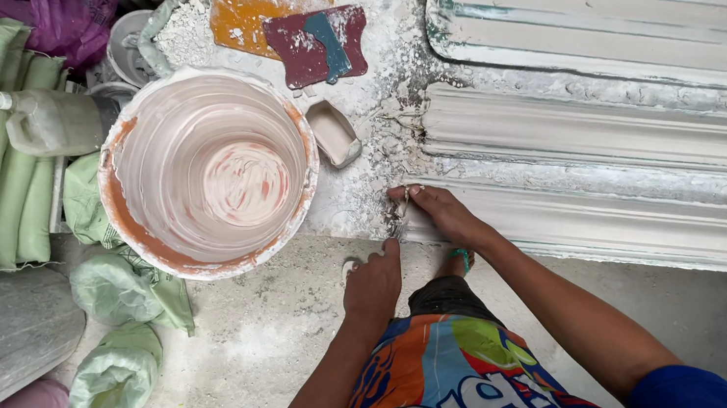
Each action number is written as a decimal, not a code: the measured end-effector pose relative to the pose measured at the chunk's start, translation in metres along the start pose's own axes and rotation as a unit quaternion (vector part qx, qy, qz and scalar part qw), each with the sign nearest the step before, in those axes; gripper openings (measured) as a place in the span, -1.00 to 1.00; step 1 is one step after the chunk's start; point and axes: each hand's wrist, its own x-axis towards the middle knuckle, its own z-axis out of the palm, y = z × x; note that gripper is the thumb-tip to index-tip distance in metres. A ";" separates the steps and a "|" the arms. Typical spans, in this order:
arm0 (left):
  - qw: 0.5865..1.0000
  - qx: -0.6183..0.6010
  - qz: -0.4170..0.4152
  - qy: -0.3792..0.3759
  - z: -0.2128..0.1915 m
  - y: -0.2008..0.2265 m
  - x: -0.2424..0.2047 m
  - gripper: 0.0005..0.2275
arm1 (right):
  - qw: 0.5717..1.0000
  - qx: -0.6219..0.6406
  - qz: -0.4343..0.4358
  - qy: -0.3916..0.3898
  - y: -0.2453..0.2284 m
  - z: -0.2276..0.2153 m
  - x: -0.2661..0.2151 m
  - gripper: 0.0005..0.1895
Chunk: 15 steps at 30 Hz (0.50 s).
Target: The person scrapes white residue from the grooves of stacked white molding pieces using a small metal scraper. They work along the length of each piece, removing the buildup and occasionally wiping the surface with their hand.
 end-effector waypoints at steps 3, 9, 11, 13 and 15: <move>1.000 0.009 -0.007 0.020 -0.012 0.005 -0.007 -0.76 | 1.000 -0.008 0.002 -0.002 -0.007 0.002 0.000 -0.50; 1.000 -0.014 0.012 0.024 -0.014 -0.002 -0.011 -0.72 | 0.996 -0.075 -0.052 -0.011 0.017 0.007 0.006 -0.59; 0.999 -0.022 0.018 0.028 -0.004 -0.005 -0.010 -0.69 | 0.996 -0.062 -0.056 -0.009 0.020 0.003 0.007 -0.59; 0.999 -0.029 0.023 0.031 -0.001 -0.009 -0.013 -0.67 | 0.997 -0.048 -0.061 -0.007 0.025 0.002 0.007 -0.58; 0.998 -0.006 0.041 0.054 -0.003 -0.010 -0.018 -0.62 | 0.997 -0.015 -0.070 0.006 0.032 0.004 0.007 -0.64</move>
